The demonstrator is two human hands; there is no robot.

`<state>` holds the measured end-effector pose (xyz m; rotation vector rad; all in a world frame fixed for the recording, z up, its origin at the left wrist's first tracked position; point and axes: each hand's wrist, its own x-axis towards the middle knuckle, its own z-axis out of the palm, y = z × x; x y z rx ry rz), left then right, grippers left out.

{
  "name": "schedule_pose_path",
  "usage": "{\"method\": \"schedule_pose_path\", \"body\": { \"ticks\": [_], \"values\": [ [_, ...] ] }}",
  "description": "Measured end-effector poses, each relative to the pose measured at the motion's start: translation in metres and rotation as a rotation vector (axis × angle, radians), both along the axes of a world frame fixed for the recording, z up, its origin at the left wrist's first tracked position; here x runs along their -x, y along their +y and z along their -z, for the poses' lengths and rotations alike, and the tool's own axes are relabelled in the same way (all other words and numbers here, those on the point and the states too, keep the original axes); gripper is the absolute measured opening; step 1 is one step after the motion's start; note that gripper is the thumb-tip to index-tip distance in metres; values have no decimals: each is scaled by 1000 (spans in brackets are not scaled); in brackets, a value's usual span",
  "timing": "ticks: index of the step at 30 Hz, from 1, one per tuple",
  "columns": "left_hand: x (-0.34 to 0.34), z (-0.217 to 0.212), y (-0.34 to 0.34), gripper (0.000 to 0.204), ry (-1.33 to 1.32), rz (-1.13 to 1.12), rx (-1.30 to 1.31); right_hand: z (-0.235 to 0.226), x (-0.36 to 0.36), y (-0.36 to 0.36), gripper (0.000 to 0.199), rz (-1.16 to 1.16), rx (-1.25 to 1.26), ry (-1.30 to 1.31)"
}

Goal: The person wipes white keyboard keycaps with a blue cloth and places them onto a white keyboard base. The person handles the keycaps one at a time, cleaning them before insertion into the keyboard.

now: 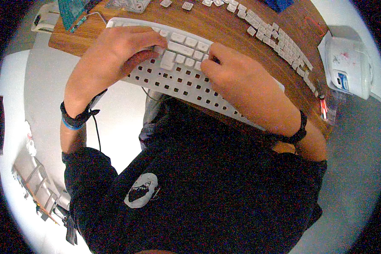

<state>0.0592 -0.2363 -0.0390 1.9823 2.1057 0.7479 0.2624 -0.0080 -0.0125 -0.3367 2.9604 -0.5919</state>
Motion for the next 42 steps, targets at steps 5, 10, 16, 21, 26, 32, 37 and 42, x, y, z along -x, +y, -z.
{"method": "schedule_pose_path", "body": {
  "ticks": [5, 10, 16, 21, 26, 32, 37, 42],
  "values": [
    [-2, -2, 0, 24, -24, -7, 15, 0, -1, 0, 17, 6, -1, -26],
    [-2, -3, -2, 23, -16, -7, 8, -4, -1, 1, 17, -50, -23, 41],
    [-1, -6, -3, 22, 30, 4, -3, 3, -2, 2, 21, -149, -121, 168],
    [0, -6, -3, 22, 15, 15, 2, 4, -7, 14, 28, -79, -7, 137],
    [-3, -11, 6, 12, -42, 50, -7, -1, -22, 31, 32, 99, 60, 145],
    [-8, -31, 34, 23, -67, 63, 0, -8, -22, 73, 23, 207, -10, 207],
    [-1, -25, 76, 23, 27, 124, -5, 5, -15, 145, 22, 366, -177, 306],
    [4, -10, 104, 28, 65, 146, 64, 23, 0, 198, 19, 213, -123, 288]
  ]
}}
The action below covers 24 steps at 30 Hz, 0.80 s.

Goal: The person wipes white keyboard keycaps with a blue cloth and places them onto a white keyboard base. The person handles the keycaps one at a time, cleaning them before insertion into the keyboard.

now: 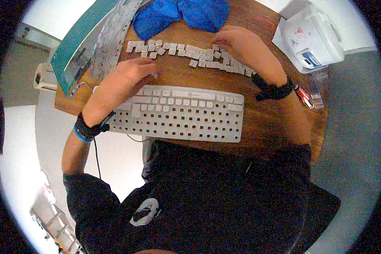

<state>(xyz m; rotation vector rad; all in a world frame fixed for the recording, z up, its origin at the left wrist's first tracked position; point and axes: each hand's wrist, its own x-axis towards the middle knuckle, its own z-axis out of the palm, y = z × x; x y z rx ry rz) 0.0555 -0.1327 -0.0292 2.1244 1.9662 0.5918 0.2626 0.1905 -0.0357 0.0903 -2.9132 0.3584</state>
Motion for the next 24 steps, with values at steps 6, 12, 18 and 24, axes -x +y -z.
{"method": "schedule_pose_path", "body": {
  "ticks": [6, 12, 18, 24],
  "values": [
    [-1, -2, 13, 32, 44, -15, 97, 6, 8, 8, 18, -20, 23, -82],
    [-8, -11, 14, 38, 58, -28, 69, 8, 16, 10, 19, 9, 3, -63],
    [-37, -23, 32, 37, -664, -170, -61, -30, 18, -34, 17, -102, 453, 132],
    [-36, -24, 55, 37, -1148, -81, 85, -46, 19, -71, 22, -217, 408, 159]
  ]
}}
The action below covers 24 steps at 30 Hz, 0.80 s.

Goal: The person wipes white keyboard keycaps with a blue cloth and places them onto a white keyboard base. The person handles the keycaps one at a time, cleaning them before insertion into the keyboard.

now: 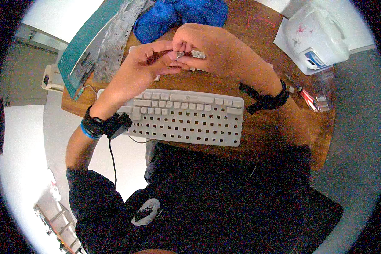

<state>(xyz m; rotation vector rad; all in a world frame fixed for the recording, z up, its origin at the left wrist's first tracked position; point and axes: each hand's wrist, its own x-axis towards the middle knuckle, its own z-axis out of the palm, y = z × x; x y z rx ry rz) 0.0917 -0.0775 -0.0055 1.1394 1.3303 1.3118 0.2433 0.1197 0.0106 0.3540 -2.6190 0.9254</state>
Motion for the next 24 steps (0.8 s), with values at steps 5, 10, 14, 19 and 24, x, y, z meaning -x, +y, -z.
{"method": "schedule_pose_path", "body": {
  "ticks": [5, 10, 14, 19, 24],
  "values": [
    [6, 16, 4, 43, 115, -45, -91, -5, -2, 0, 28, -28, -43, -55],
    [18, 25, 10, 47, 270, -132, -71, 18, -8, 63, 23, 126, -351, -168],
    [32, 18, 16, 36, 344, -158, -93, 29, -19, 84, 19, 235, -331, -309],
    [33, 7, 24, 23, 346, -123, -23, 32, -17, 89, 20, 180, -372, -374],
    [28, 21, 39, 28, 132, -166, -12, 40, -10, 92, 16, 152, -380, -354]
  ]
}}
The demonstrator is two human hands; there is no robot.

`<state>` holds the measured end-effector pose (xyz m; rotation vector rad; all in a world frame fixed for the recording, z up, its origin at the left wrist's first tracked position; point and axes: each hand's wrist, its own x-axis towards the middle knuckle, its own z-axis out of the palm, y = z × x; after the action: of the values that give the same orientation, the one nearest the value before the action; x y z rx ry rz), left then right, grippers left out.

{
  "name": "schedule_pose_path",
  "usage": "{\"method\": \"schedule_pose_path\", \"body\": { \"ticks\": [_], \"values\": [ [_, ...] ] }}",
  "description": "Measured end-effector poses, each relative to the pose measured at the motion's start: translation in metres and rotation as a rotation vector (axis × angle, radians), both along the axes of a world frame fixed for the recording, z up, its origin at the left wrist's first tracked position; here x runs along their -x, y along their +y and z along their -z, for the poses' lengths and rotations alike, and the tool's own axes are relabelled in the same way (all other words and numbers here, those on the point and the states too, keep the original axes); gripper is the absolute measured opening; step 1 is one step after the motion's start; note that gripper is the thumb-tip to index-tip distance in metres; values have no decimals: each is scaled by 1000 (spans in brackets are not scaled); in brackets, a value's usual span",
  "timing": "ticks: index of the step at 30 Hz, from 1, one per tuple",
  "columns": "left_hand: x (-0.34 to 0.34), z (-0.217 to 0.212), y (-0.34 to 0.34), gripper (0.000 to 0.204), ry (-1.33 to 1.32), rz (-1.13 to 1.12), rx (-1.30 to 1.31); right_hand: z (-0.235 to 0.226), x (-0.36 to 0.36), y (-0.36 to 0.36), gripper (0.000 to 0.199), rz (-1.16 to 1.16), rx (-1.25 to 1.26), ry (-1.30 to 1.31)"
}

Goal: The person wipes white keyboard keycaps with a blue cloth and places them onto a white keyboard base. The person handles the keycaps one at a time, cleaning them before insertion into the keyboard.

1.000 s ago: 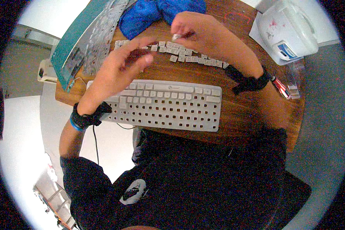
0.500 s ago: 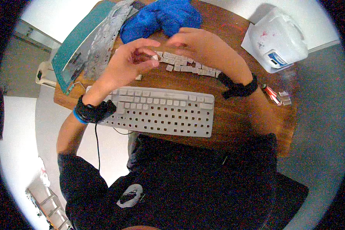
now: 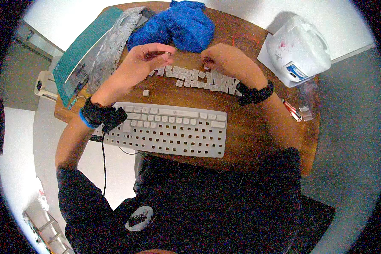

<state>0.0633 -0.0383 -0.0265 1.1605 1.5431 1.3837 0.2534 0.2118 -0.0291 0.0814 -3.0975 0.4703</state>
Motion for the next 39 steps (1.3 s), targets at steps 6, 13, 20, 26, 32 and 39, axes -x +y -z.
{"method": "schedule_pose_path", "body": {
  "ticks": [6, 13, 20, 26, 32, 39],
  "values": [
    [-5, -1, 7, 37, -185, -21, 75, -16, 13, -14, 14, -13, 242, 168],
    [-4, 1, 25, 46, -409, -4, 77, -21, 54, -40, 24, -115, 267, 420],
    [37, 14, 37, 36, -279, -132, 39, 4, 78, 39, 54, -27, -100, 409],
    [68, 22, 71, 22, -195, -285, -16, 6, 99, 53, 42, 37, -45, 330],
    [52, 1, 89, 23, 70, -284, 163, -30, 92, -14, 37, 33, -71, 470],
    [61, 25, 96, 24, -303, -247, -50, -28, 95, 4, 39, 154, 47, 366]
  ]
}}
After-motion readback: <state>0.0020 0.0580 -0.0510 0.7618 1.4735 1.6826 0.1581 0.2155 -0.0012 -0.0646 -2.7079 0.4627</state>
